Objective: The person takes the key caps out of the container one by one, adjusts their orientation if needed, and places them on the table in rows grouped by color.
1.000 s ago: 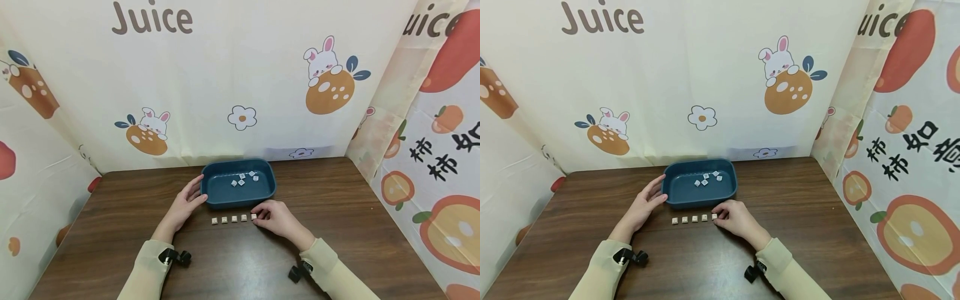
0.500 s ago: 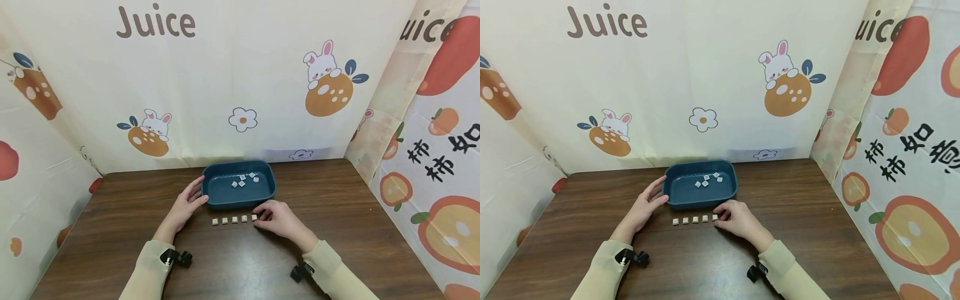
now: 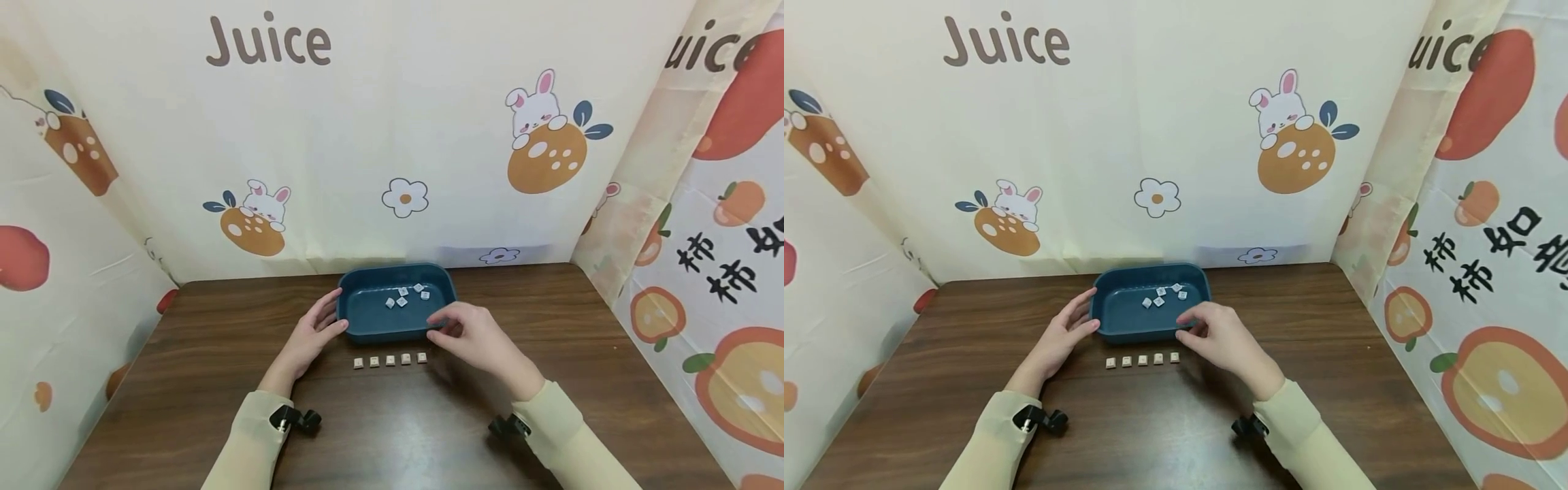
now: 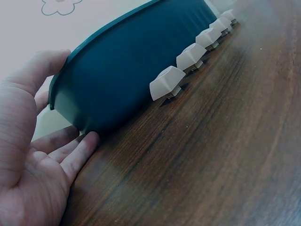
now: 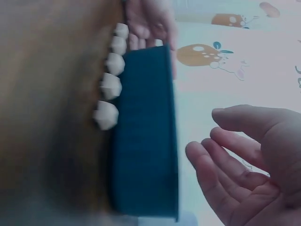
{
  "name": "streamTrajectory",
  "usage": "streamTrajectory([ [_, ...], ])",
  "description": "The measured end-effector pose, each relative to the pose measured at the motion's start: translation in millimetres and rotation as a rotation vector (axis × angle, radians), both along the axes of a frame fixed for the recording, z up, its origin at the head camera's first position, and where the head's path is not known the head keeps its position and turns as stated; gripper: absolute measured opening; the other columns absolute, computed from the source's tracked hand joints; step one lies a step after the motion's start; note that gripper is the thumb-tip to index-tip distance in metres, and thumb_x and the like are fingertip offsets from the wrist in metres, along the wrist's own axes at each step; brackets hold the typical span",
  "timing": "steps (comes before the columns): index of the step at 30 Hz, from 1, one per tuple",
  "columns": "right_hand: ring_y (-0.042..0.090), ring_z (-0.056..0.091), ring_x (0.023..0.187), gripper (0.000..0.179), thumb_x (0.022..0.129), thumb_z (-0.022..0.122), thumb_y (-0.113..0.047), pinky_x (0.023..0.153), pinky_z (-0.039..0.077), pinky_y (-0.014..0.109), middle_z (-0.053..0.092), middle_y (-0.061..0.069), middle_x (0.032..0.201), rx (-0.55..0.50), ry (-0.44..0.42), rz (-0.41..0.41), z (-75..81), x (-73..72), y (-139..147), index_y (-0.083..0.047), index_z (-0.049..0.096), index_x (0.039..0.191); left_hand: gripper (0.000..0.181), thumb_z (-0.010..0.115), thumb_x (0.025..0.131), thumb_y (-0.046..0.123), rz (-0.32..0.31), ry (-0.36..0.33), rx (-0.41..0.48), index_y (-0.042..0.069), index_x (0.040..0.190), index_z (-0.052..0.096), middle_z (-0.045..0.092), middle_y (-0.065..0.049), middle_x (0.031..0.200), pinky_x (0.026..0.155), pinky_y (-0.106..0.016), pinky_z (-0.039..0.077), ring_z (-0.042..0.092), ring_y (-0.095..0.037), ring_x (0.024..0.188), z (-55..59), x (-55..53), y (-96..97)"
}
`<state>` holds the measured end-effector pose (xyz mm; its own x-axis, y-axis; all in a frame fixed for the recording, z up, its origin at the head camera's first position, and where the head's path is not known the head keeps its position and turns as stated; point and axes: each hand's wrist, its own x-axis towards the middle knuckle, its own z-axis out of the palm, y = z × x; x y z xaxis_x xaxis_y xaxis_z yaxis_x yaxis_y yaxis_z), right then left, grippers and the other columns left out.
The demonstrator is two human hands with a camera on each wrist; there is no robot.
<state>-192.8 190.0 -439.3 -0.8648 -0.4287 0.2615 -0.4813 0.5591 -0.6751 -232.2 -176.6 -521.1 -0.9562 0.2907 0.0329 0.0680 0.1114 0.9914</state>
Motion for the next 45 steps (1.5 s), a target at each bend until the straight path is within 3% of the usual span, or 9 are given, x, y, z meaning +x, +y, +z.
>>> streamTrajectory([
  [4,0.01,0.072,0.085,0.02,0.096,0.087,-0.013,0.074,0.062,0.03,0.078,0.003,0.11,-0.02,0.02,-0.004,13.5,-18.7,-9.9,-0.009,0.081,0.115,0.073,0.073,0.108,0.023,0.003,-0.003,-0.003,0.022,0.171,0.037,0.032,-0.017,0.177,0.125,-0.059,0.034,0.035,-0.043,0.16,-0.7,-0.4,0.6],
  [8,0.013,0.073,0.088,0.02,0.098,0.085,-0.014,0.076,0.062,0.033,0.078,0.007,0.114,-0.014,-0.006,-0.017,17.1,-41.5,-23.1,-0.01,0.081,0.117,0.073,0.073,0.108,0.024,0.002,-0.003,-0.006,0.023,0.172,0.036,0.032,-0.017,0.176,0.125,-0.06,0.035,0.036,-0.043,0.16,-0.2,-0.8,0.8],
  [17,0.02,0.073,0.096,0.027,0.1,0.082,-0.019,0.083,0.063,0.037,0.079,0.009,0.114,0.073,-0.106,-0.025,5.4,-91.4,-46.6,-0.005,0.079,0.123,0.071,0.07,0.11,0.02,0.0,0.007,-0.013,0.022,0.172,0.036,0.033,-0.017,0.176,0.125,-0.057,0.034,0.036,-0.041,0.16,1.2,-1.5,0.7],
  [22,0.022,0.074,0.1,0.03,0.099,0.083,-0.018,0.09,0.063,0.04,0.079,0.007,0.111,0.078,-0.148,-0.013,-3.9,-111.9,-57.6,-0.001,0.077,0.123,0.071,0.069,0.11,0.018,0.003,0.01,-0.018,0.02,0.172,0.035,0.033,-0.017,0.176,0.125,-0.056,0.033,0.035,-0.041,0.16,1.3,-1.1,-0.5],
  [33,0.018,0.072,0.104,0.036,0.095,0.089,-0.022,0.096,0.062,0.037,0.077,0.002,0.116,0.126,-0.269,0.037,-33.3,-123.8,-70.5,-0.009,0.078,0.126,0.072,0.071,0.11,0.021,-0.006,0.014,-0.011,0.019,0.172,0.035,0.032,-0.016,0.177,0.125,-0.055,0.034,0.035,-0.041,0.16,-1.3,-2.6,-0.7],
  [45,0.019,0.07,0.107,0.023,0.098,0.085,-0.019,0.098,0.06,0.039,0.079,0.0,0.112,0.194,-0.247,0.046,-44.8,-121.8,-74.3,-0.012,0.08,0.12,0.071,0.071,0.11,0.021,0.003,-0.001,-0.015,0.023,0.171,0.037,0.034,-0.016,0.176,0.126,-0.055,0.033,0.035,-0.04,0.16,-0.8,-2.5,0.1],
])
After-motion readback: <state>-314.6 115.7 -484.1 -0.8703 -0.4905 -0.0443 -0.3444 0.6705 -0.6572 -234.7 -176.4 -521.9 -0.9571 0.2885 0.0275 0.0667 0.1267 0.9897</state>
